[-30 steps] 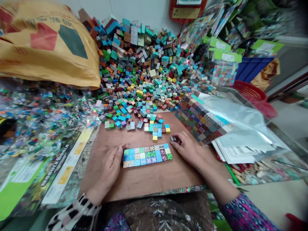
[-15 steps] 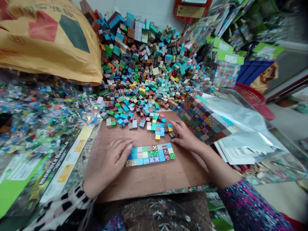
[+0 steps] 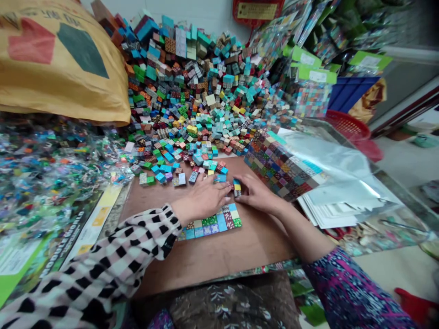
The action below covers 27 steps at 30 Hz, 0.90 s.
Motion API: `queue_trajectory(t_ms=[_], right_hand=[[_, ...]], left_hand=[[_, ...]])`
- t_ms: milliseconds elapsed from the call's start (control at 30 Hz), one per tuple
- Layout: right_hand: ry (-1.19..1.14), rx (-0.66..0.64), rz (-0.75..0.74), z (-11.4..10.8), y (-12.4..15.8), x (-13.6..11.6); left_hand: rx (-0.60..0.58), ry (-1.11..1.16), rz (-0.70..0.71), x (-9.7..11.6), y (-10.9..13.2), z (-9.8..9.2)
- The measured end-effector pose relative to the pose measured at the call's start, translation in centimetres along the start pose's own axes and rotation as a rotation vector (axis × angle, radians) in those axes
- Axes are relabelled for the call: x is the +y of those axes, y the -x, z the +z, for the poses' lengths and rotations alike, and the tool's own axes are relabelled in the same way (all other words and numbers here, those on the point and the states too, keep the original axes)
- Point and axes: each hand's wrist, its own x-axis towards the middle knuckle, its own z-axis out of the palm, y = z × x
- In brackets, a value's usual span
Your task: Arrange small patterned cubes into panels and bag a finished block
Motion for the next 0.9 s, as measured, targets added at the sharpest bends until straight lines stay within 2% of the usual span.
queue_trajectory(t_ms=[167,467,700,900], right_hand=[[0.03,0.008,0.033,-0.1,1.3,0.1],[0.106,0.006,0.002,-0.3,1.1,-0.2],[0.128,0.158,0.123,0.6,0.0,0.4],[0.114,0.248,0.22,0.7,-2.1,0.9]], left_hand=[[0.029,-0.045,0.037,0.0,0.0,0.2],[0.046,-0.077,-0.065,-0.3,-0.2,0.0],[0.074,-0.087,-0.016,-1.2,-0.1,0.8],[0.104,-0.047,0.0,-1.7,-0.2,1.3]])
